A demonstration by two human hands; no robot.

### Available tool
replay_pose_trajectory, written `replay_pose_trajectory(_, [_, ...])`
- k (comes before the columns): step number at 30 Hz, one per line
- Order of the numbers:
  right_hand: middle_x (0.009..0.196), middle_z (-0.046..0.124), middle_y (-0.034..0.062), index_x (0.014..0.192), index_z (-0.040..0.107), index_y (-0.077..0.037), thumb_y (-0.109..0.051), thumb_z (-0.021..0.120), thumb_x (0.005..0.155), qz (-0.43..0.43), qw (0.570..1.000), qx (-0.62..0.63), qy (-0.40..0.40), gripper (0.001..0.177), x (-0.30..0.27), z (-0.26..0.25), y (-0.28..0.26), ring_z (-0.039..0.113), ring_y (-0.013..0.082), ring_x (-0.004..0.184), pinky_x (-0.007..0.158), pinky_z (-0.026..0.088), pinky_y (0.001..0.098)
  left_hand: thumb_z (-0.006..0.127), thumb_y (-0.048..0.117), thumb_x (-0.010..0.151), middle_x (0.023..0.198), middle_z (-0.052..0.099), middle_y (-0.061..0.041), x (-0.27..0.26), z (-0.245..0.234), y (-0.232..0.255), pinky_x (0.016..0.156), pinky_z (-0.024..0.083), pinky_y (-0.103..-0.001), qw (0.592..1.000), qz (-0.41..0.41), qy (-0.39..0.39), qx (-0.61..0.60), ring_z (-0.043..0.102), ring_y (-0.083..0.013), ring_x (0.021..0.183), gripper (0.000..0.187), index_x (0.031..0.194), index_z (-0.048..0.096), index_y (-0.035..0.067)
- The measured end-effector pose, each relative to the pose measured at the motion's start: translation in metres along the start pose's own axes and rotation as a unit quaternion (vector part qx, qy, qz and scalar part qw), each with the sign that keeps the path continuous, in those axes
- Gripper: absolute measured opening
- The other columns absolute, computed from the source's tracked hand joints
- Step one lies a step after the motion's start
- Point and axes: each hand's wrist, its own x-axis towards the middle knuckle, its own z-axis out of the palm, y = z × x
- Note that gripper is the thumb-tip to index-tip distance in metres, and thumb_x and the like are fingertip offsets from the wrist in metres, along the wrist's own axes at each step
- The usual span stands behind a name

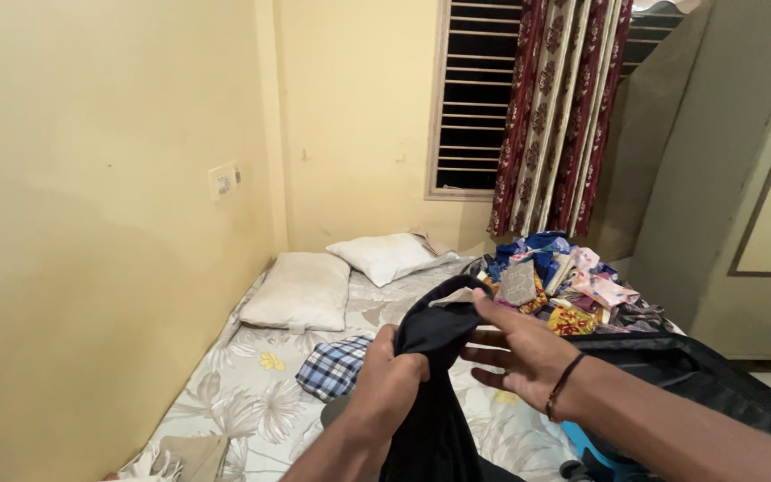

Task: The person folds several garments on a bed and places them into an open suitcase. They handle grey, black, and beige pants, folding each item by hand and arranging them inside the suitcase.

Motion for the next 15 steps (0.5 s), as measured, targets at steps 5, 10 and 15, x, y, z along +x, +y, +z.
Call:
replay_pose_trajectory(5, [0.121,0.063,0.0026,0.132,0.055,-0.022,-0.050,0.055,0.096,-0.016,0.998,-0.024,0.050,0.046,0.015,-0.014,0.006,0.062,0.0222,0.111,0.093,0.049,0.0434,0.066,0.012,0.078,0.097,0.072,-0.012,-0.012,-0.007,0.010,0.080,0.052,-0.031,0.999,-0.018,-0.017,-0.046,0.065,-0.0196,0.086,0.044,0.121,0.060,0.003])
replay_pose_trajectory(10, [0.124,0.066,0.0043,0.143,0.053,-0.032,-0.030,0.046,0.098,-0.006,0.998,-0.064,-0.017,0.046,0.034,-0.027,0.015,0.062,0.0213,0.115,0.097,0.051,0.0470,0.073,0.030,0.083,0.104,0.071,-0.010,-0.026,-0.011,0.015,0.083,0.051,-0.031,0.992,-0.051,-0.024,-0.113,0.064,-0.0172,0.092,0.050,0.124,0.063,0.004])
replay_pose_trajectory(15, [0.116,0.060,0.0029,0.140,0.059,-0.030,-0.009,0.071,0.083,-0.016,0.984,-0.117,-0.136,0.062,0.030,-0.032,0.024,0.055,0.0195,0.113,0.102,0.046,0.0491,0.074,0.044,0.082,0.106,0.073,-0.008,-0.032,-0.010,0.024,0.087,0.051,-0.030,0.989,-0.020,-0.041,-0.141,0.065,-0.0158,0.095,0.060,0.125,0.065,0.004])
